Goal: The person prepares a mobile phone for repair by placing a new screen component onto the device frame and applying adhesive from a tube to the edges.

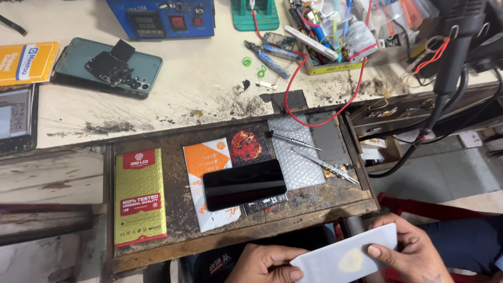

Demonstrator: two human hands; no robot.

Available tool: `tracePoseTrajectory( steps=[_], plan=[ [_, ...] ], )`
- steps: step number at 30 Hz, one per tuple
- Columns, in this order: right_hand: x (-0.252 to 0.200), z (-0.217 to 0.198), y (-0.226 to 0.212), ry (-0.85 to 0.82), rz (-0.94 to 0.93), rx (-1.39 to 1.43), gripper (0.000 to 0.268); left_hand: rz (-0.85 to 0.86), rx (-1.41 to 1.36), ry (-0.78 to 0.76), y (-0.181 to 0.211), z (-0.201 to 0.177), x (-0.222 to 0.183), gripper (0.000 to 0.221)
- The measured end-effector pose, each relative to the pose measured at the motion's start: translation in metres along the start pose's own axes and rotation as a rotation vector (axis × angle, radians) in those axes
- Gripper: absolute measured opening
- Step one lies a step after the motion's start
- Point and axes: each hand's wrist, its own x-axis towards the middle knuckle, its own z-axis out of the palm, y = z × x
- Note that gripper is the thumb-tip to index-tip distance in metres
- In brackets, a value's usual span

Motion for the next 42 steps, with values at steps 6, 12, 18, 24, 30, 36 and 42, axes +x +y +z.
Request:
tracePoseTrajectory(
  steps=[6, 12, 18, 24, 30, 36, 42],
  plan=[
    [-0.005, 0.011, 0.028, -0.102, -0.089, 0.165, 0.048, 0.077, -0.026, 0.516, -0.039, 0.004, -0.011, 0.021],
    [-0.010, 0.039, 0.002, 0.023, -0.098, 0.331, 0.022, 0.287, -0.132, 0.587, -0.062, -0.009, -0.027, 0.028],
    [-0.010, 0.023, -0.041, 0.230, -0.307, 0.635, 0.019, 0.606, 0.103, 0.560, -0.091, -0.051, -0.060, 0.027],
    [-0.005, 0.034, -0.098, 0.109, -0.439, 0.214, 0.018, 0.430, 0.099, 0.580, -0.049, -0.038, -0.054, 0.019],
    [0.000, 0.120, -0.168, -0.338, -0.611, -0.662, 0.040, 0.210, 0.683, 0.356, 0.054, 0.024, -0.014, 0.029],
    [-0.015, 0.113, -0.175, -0.033, -0.989, -1.005, 0.086, 0.024, 0.044, 0.542, 0.049, 0.020, -0.024, 0.028],
    [-0.028, 0.114, -0.141, -0.013, -0.683, -1.084, 0.088, 0.018, 0.040, 0.603, 0.030, 0.012, -0.043, 0.030]
  ],
)
